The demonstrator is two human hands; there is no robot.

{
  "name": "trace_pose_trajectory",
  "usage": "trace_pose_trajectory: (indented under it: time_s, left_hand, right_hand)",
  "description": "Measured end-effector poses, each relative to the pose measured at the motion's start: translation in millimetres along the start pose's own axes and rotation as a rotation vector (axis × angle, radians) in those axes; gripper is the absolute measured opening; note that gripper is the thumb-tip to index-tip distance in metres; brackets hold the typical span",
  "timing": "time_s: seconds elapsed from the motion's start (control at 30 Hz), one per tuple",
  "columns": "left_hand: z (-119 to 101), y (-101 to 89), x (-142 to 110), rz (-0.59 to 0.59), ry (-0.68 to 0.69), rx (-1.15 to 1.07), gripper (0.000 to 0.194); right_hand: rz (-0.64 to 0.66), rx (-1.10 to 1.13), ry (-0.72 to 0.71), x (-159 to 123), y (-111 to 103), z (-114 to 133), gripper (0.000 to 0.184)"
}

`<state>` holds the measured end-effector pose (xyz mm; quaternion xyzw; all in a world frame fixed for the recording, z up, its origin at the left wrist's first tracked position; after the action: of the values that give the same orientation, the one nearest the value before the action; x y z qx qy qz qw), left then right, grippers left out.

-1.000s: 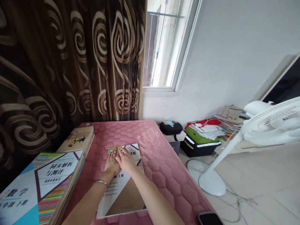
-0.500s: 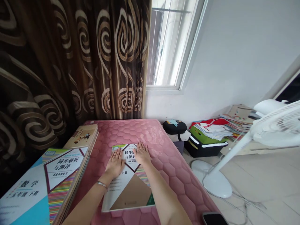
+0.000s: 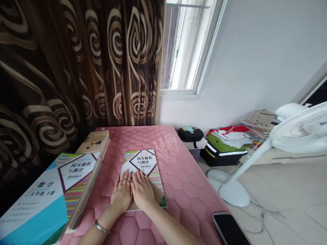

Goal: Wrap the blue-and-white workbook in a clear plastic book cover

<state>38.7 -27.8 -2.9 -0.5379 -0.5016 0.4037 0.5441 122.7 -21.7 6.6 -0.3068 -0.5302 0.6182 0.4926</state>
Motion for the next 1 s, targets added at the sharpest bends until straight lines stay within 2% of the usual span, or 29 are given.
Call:
trace_pose_trajectory:
  time_s: [0.07,0.13,0.27,0.33,0.47,0.57,0.67,0.83,1.0]
  left_hand:
    - [2,-5.2,0,0.0,0.029,-0.008,0.058]
    - [6,-11.1,-3,-0.01,0.055,-0.017,0.057]
    - [27,-19.2,-21,-0.069,0.01,0.013,0.052]
    - [33,-20.2,-36,-0.097,0.024,0.036,0.053]
    - [23,-19.1,-71,-0.097,0.225,0.018,0.057]
    - [22,-20.9,-82,-0.108,0.277,0.018,0.064]
    - [23,-16.9,-75,-0.076,0.27,0.031,0.066]
    - [28,-13.8,-41,0.015,0.271,0.004,0.065]
    - [37,-15.6,-9,0.049,0.212,-0.064,0.059]
  right_hand:
    - [-0.01,-0.014,-0.007,-31,-3,-9,0.057]
    - [0.001,-0.042,0.027,-54,-8,-33,0.058]
    - [0.046,-0.063,0.098,-80,-15,-72,0.056]
    - [0.073,-0.036,0.083,-86,-16,-76,0.057]
    - [0.155,0.083,-0.055,-95,-18,-66,0.062]
    - [0.198,0.132,-0.087,-98,-21,-66,0.063]
    - [0.201,0.131,-0.079,-94,-21,-72,0.062]
    - [0.19,0.114,-0.082,-69,-18,-83,0.06]
    - [0.095,0.112,-0.092,-39,-21,-96,0.055]
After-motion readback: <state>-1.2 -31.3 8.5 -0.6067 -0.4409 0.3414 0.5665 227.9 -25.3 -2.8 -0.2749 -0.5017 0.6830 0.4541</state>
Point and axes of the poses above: each hand's wrist, its own x-axis towards the middle knuckle, its own y-axis out of the palm, z = x × y, the point moved 10 cm from there along x, towards the middle knuckle, and after that the axes turned 3 degrees about -x, right-handed, at the moved point
